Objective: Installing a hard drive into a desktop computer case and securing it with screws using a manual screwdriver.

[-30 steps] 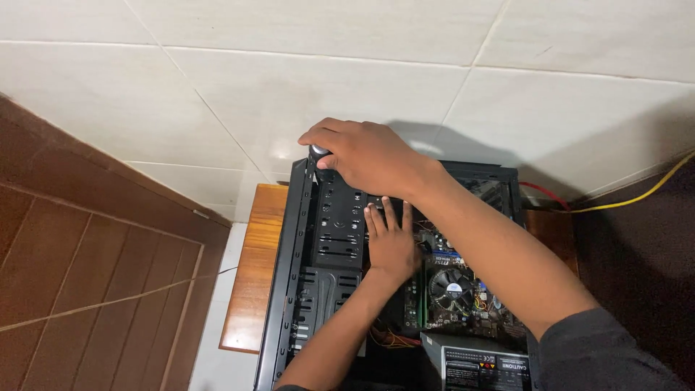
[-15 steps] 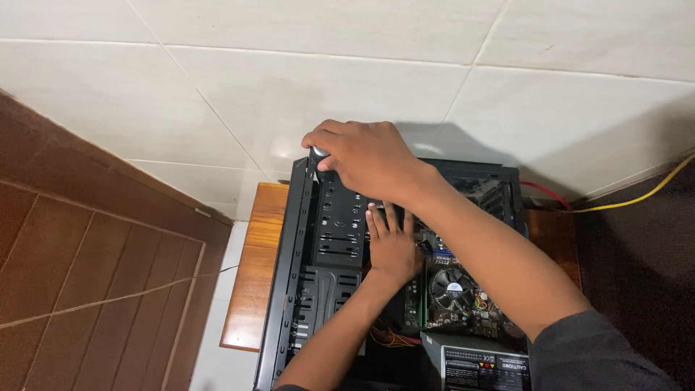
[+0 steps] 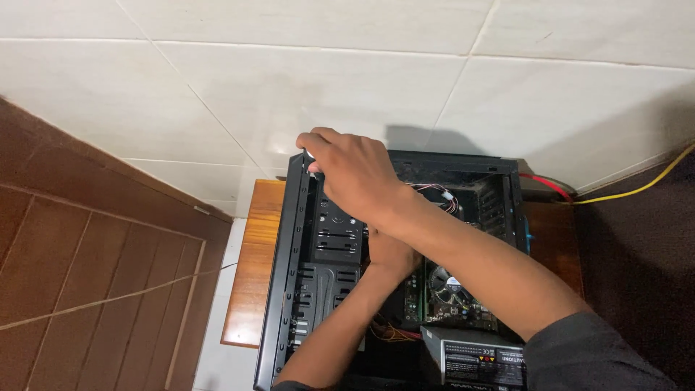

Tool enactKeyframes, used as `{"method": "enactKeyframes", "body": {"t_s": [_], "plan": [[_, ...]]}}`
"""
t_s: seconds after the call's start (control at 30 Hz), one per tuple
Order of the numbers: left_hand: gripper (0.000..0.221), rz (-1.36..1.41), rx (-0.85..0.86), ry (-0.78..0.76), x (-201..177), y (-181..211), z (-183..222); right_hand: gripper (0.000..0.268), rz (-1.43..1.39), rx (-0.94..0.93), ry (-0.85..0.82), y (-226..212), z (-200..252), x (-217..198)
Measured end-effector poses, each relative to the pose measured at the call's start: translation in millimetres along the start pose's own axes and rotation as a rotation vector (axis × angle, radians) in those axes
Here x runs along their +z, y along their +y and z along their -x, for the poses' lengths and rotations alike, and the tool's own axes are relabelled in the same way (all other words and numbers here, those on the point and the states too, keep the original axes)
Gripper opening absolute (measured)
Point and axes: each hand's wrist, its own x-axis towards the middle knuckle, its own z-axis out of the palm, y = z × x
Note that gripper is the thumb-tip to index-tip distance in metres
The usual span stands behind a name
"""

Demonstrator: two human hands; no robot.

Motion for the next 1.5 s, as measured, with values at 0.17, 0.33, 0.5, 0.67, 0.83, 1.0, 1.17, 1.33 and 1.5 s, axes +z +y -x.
{"method": "enactKeyframes", "body": {"t_s": [0.17, 0.33, 0.5, 0.67, 0.83, 1.0, 1.17, 1.33, 1.5], "plan": [[0.083, -0.031, 0.008, 0.004, -6.3, 1.8, -0.3, 0.027, 0.021, -0.031, -0.047, 7.0, -8.1, -11.5], [0.081, -0.017, -0.019, 0.009, -11.7, 3.4, 1.1, 0.024, 0.021, -0.052, -0.103, 11.6, -5.0, -28.9], [0.082, -0.007, 0.011, -0.019, -12.8, 1.8, 1.0, 0.019, 0.044, -0.059, -0.095, 6.4, -2.4, -32.3], [0.080, -0.006, -0.026, 0.026, -6.9, 6.3, -4.4, 0.016, 0.053, -0.089, -0.126, 2.8, -1.2, -30.1], [0.093, -0.038, -0.042, 0.105, 25.1, 6.1, -21.8, 0.014, 0.115, -0.116, -0.121, -0.2, -5.3, -29.5], [0.113, -0.094, -0.066, 0.239, 57.9, 1.4, -32.6, 0.029, 0.082, -0.110, 0.055, -33.5, -22.7, -107.8], [0.117, -0.076, -0.056, 0.253, 56.6, -1.7, -30.3, 0.021, -0.101, -0.136, 0.228, 0.9, 5.5, -137.1], [0.105, 0.018, -0.046, 0.227, 48.1, -4.5, -25.5, 0.020, -0.761, 0.467, 0.558, 95.8, 116.7, -122.2], [0.110, 0.090, -0.068, 0.246, 28.2, -6.2, -21.6, 0.071, -1.365, 0.402, 0.455, 130.1, 281.2, -94.9]]}}
